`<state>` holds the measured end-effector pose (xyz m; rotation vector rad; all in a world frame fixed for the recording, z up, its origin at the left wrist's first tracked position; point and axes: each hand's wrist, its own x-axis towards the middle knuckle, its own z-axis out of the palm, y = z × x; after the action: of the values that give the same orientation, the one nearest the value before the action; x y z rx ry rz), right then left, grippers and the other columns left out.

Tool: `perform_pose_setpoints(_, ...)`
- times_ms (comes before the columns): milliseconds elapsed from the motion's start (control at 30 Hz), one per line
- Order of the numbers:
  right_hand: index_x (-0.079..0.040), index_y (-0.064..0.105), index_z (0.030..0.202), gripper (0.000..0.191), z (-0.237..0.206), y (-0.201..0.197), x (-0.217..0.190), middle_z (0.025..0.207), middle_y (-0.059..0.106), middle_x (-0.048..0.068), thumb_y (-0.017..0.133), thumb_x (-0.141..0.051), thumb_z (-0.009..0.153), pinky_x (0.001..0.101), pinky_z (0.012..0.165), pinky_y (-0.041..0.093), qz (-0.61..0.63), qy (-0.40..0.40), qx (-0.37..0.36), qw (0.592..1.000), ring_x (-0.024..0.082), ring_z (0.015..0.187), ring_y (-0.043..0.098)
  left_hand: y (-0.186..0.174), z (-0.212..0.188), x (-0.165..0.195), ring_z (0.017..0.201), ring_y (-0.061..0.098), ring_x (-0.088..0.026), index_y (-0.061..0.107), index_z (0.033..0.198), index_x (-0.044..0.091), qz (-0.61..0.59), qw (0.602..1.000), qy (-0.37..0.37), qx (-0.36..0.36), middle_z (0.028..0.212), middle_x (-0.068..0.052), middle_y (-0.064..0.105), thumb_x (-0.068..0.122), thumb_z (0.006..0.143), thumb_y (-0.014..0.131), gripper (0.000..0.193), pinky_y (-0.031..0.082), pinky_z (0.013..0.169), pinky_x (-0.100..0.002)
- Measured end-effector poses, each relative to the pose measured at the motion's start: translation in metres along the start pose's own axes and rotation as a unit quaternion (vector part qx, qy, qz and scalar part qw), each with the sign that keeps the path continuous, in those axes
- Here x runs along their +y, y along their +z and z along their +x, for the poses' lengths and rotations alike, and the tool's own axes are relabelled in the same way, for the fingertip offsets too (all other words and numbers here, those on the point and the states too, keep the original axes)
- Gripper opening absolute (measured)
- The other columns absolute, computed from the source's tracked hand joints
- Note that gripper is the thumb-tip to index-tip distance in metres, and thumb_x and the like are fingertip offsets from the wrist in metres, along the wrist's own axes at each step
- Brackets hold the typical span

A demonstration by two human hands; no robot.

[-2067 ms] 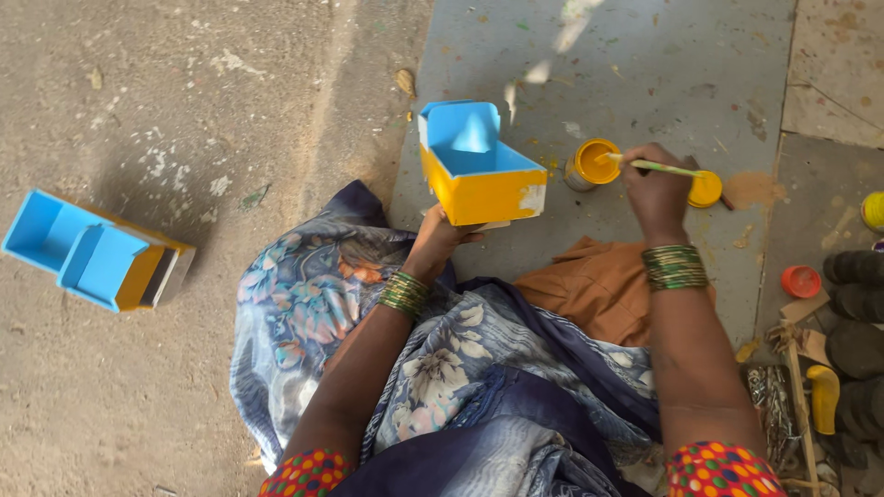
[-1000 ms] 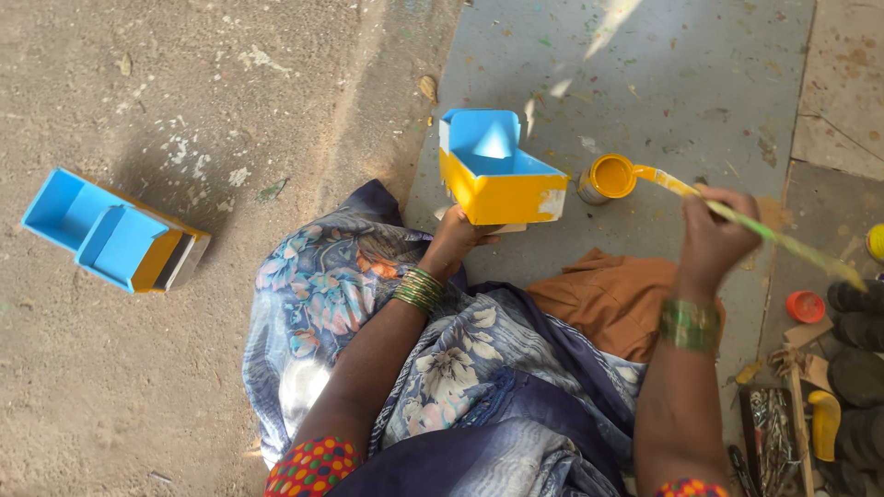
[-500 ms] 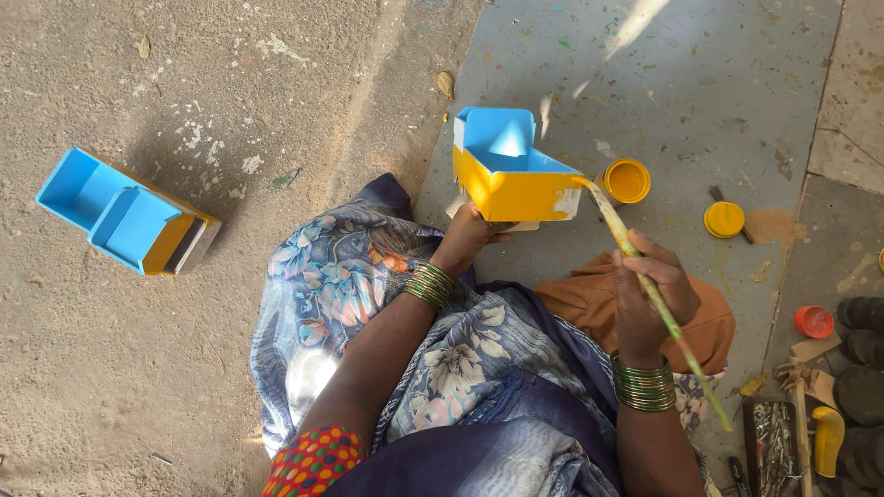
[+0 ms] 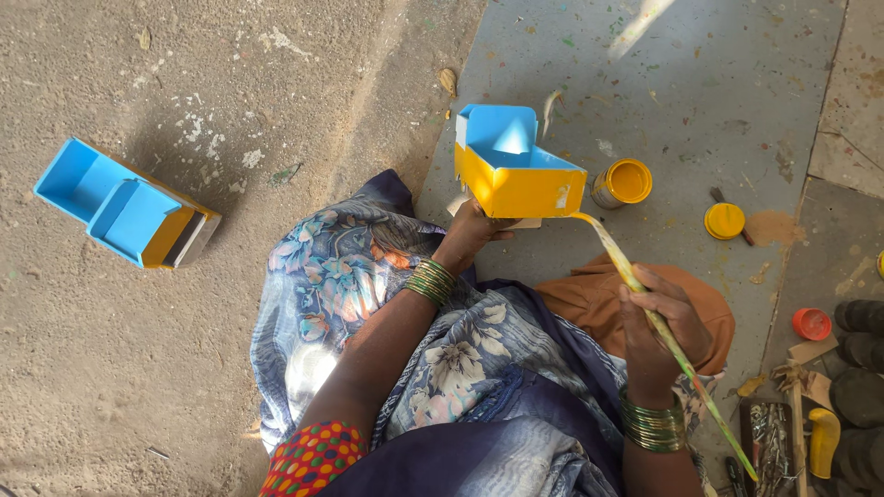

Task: The person sits on the floor holding a wooden toy truck and paints its unpainted white body yellow using a brush, dipping the brush into a yellow paint can between strokes and rotating the toy to reach different sides.

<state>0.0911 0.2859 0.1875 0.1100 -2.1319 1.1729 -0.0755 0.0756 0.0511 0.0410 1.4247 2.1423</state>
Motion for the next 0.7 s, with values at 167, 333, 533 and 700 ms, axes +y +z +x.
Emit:
perform_pose_setpoints(167, -0.002, 0.062, 0.099, 0.02, 0.005, 0.023, 0.003, 0.115, 0.074, 0.017, 0.079, 0.006, 0.092, 0.0347, 0.091, 0.062, 0.006, -0.019, -0.023, 1.0, 0.026, 0.106, 0.074, 0.0, 0.001, 0.0, 0.113, 0.069, -0.015, 0.059, 0.135, 0.007, 0.001, 1.0, -0.011, 0.003, 0.125, -0.004, 0.069, 0.02, 0.093, 0.073, 0.046, 0.062, 0.085, -0.029)
perform_pose_setpoints(333, -0.001, 0.066, 0.102, 0.019, 0.023, 0.024, 0.024, 0.117, 0.074, 0.018, 0.081, 0.008, 0.094, 0.037, 0.092, 0.064, -0.071, -0.024, 0.028, 0.997, 0.028, 0.107, 0.075, -0.002, 0.001, -0.003, 0.114, 0.069, -0.015, 0.061, 0.135, 0.006, 0.012, 1.0, -0.006, -0.007, 0.126, -0.005, 0.069, 0.022, 0.096, 0.071, 0.043, 0.061, 0.087, -0.03)
perform_pose_setpoints(533, -0.003, 0.064, 0.105, 0.021, 0.021, 0.02, 0.03, 0.119, 0.073, 0.015, 0.082, 0.006, 0.096, 0.0361, 0.091, 0.066, -0.099, -0.082, 0.044, 0.991, 0.026, 0.109, 0.075, -0.001, 0.005, -0.005, 0.114, 0.068, -0.015, 0.059, 0.134, 0.007, 0.001, 1.0, -0.022, 0.001, 0.126, -0.004, 0.069, 0.022, 0.096, 0.071, 0.043, 0.061, 0.087, -0.031)
perform_pose_setpoints(700, -0.005, 0.066, 0.098, 0.023, 0.009, 0.04, 0.015, 0.11, 0.074, 0.013, 0.085, 0.002, 0.086, 0.0349, 0.08, 0.062, -0.159, -0.163, -0.008, 0.974, 0.024, 0.096, 0.073, -0.004, 0.008, -0.011, 0.113, 0.068, -0.016, 0.059, 0.133, 0.007, 0.015, 0.999, -0.035, 0.02, 0.124, -0.005, 0.069, 0.02, 0.095, 0.072, 0.042, 0.062, 0.088, -0.032)
